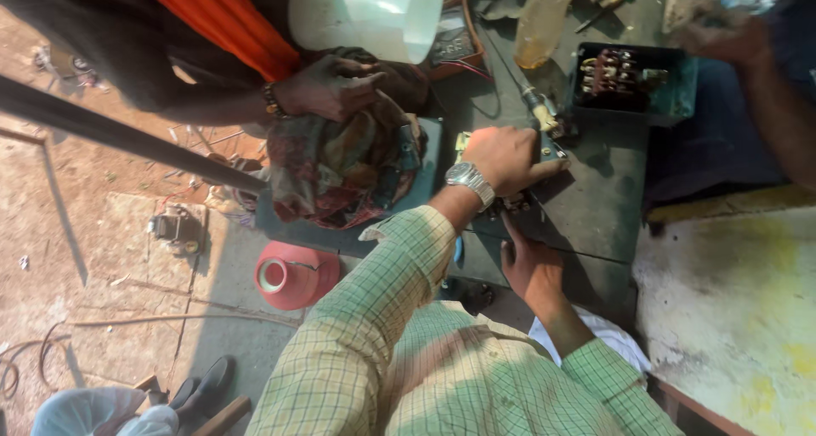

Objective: The person uses a screwdriver to remove screws from a small electrical component on a workbench, then lifts and inspects the component. Another person nearby uses a smartphone to record the process.

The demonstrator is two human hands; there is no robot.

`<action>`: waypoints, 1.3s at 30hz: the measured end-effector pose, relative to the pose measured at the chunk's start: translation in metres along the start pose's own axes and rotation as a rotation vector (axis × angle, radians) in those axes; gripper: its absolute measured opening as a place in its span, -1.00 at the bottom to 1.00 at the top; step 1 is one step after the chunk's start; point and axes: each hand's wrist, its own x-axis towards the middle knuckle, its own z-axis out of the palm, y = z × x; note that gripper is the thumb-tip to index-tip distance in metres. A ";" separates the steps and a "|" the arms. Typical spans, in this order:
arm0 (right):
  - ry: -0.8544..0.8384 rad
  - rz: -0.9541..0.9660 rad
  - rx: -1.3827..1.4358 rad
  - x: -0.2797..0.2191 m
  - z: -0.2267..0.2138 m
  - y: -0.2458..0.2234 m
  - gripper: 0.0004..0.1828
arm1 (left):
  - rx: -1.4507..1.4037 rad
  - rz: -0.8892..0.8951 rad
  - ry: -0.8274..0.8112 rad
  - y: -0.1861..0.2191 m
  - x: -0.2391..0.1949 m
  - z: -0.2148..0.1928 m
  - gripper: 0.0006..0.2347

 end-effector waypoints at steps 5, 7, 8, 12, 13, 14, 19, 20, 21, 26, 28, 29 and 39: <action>0.073 -0.058 0.002 -0.015 -0.008 -0.009 -0.31 | 0.013 0.023 0.000 0.003 -0.007 -0.003 -0.36; 0.086 -0.089 -0.022 -0.012 -0.011 -0.011 -0.27 | 0.022 0.005 0.015 0.005 -0.008 -0.006 -0.37; 0.103 -0.105 -0.034 -0.006 -0.012 -0.012 -0.26 | 0.032 -0.001 0.028 0.004 -0.005 -0.008 -0.37; 0.219 -0.187 0.058 -0.006 -0.008 -0.011 -0.29 | 0.025 -0.001 -0.010 0.004 -0.004 0.000 -0.37; 0.224 -0.186 0.069 -0.005 -0.006 -0.010 -0.32 | 0.028 -0.011 -0.017 0.003 -0.005 0.002 -0.38; 0.228 -0.184 0.080 -0.006 -0.006 -0.009 -0.36 | 0.030 -0.021 -0.024 0.002 -0.006 0.002 -0.38; 0.227 -0.162 0.145 0.000 -0.003 -0.007 -0.45 | 0.018 0.031 -0.001 0.014 -0.007 -0.005 -0.41; 0.265 -0.170 0.143 0.003 -0.001 -0.006 -0.47 | 0.013 -0.015 -0.054 0.016 -0.007 -0.006 -0.40; 0.288 -0.186 0.145 0.003 0.004 -0.007 -0.50 | 0.023 -0.015 -0.068 0.016 -0.010 -0.005 -0.40; 0.517 -0.308 0.243 0.000 0.002 -0.001 -0.77 | 0.036 -0.004 -0.071 0.007 -0.010 -0.007 -0.38; 0.610 -0.339 0.281 -0.010 -0.010 0.006 -0.80 | 0.027 0.002 -0.020 0.004 -0.006 -0.007 -0.36; 0.630 -0.311 0.286 -0.017 -0.016 0.008 -0.80 | 0.023 0.004 0.003 0.002 -0.007 -0.007 -0.35; 0.681 -0.285 0.438 -0.017 -0.032 -0.012 -0.83 | 0.008 -0.025 -0.032 -0.006 0.001 -0.008 -0.33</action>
